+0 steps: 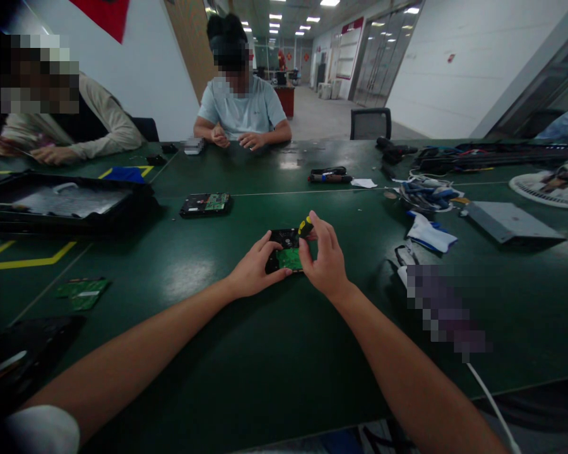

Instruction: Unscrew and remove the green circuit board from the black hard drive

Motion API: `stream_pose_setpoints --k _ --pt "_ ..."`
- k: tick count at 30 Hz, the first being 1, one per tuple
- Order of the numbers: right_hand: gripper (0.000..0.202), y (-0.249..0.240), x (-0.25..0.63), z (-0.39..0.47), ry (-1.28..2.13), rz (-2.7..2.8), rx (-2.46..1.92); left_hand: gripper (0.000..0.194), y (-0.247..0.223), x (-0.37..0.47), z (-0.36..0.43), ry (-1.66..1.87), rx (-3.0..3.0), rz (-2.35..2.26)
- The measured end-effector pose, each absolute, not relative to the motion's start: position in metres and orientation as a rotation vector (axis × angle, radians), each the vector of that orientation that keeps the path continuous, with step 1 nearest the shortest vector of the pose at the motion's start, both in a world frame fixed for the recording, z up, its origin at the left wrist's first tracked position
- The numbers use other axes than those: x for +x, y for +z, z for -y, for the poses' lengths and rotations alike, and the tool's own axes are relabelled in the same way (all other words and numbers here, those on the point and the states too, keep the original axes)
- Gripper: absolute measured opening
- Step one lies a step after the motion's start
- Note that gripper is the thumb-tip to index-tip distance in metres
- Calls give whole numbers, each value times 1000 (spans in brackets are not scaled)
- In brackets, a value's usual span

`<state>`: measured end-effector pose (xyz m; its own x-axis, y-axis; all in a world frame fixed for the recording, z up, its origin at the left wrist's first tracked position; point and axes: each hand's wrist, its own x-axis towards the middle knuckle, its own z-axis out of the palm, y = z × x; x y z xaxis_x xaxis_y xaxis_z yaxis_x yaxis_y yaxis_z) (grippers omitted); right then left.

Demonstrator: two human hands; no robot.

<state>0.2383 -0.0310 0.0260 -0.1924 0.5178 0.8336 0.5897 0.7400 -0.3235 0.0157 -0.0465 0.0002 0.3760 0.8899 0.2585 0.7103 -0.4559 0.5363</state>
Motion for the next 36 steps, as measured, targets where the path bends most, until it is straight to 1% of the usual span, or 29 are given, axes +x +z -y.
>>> stream_pose_setpoints --k 21,36 --pt "70 26 240 30 -119 1840 -863 58 3 17 47 761 2268 -1400" --pt "68 28 239 32 -135 1850 -874 61 1 16 45 759 2257 -1391"
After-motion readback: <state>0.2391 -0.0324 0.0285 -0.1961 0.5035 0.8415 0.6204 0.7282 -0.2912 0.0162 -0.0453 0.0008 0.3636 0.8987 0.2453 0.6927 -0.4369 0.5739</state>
